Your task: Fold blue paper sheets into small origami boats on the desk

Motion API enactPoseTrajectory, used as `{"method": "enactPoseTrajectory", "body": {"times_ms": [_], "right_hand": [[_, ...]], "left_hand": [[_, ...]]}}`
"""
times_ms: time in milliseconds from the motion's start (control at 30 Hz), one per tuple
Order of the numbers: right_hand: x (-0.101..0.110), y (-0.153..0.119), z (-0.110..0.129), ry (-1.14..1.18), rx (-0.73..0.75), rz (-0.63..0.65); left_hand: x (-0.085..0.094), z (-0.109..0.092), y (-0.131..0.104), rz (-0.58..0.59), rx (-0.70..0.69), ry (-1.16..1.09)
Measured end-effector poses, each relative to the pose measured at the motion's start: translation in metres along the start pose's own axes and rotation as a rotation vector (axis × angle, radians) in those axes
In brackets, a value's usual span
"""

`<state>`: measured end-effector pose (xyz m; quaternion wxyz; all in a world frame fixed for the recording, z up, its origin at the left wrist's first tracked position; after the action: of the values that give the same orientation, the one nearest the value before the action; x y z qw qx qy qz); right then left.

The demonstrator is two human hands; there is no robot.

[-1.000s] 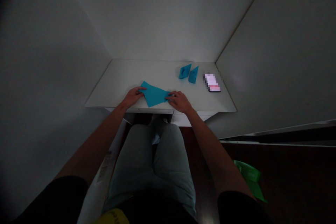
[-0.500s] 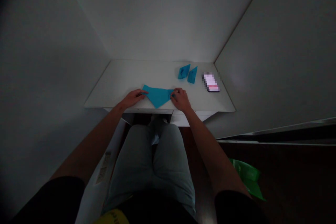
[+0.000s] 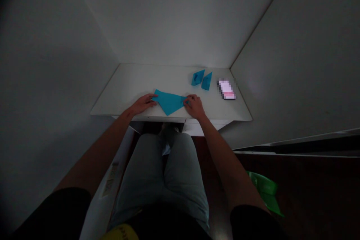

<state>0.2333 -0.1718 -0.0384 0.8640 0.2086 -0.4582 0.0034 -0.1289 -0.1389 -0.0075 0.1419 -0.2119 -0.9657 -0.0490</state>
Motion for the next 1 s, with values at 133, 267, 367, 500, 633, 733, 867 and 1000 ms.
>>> {"method": "enactPoseTrajectory", "body": {"times_ms": [133, 267, 367, 500, 633, 733, 867, 1000], "right_hand": [[0.001, 0.003, -0.003, 0.073, 0.002, -0.03], [0.002, 0.005, -0.002, 0.087, -0.039, -0.042], [0.004, 0.005, 0.001, 0.206, -0.076, -0.038], [0.009, 0.002, 0.005, 0.365, -0.158, -0.03], [0.012, 0.0, 0.009, 0.44, -0.17, -0.019], [0.011, 0.0, 0.008, 0.481, -0.19, -0.017], [0.008, 0.0, 0.004, 0.585, -0.209, -0.021], [0.008, 0.0, 0.002, 0.735, -0.239, -0.031]], "left_hand": [[-0.003, 0.0, 0.001, 0.02, -0.008, -0.004], [-0.004, -0.002, 0.002, 0.014, -0.025, 0.05], [-0.005, -0.003, 0.002, 0.033, -0.04, 0.094], [-0.005, -0.004, 0.003, 0.028, -0.047, 0.133], [-0.008, -0.005, 0.005, -0.003, -0.045, 0.139], [-0.014, -0.007, 0.006, -0.061, -0.048, 0.11], [-0.028, -0.007, 0.007, -0.187, -0.029, 0.018], [-0.042, -0.006, 0.01, -0.289, 0.009, -0.11]]}}
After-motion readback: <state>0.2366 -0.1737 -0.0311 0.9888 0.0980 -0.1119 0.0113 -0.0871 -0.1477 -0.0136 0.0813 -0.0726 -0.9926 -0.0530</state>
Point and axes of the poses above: each hand's wrist, its own y-axis towards the middle knuckle, its own x-axis out of the back of the hand, z = x × y, the point moved 1 cm from there along y, towards the middle knuckle, and after that the axes turned 3 degrees about -x, right-handed, at the moved point
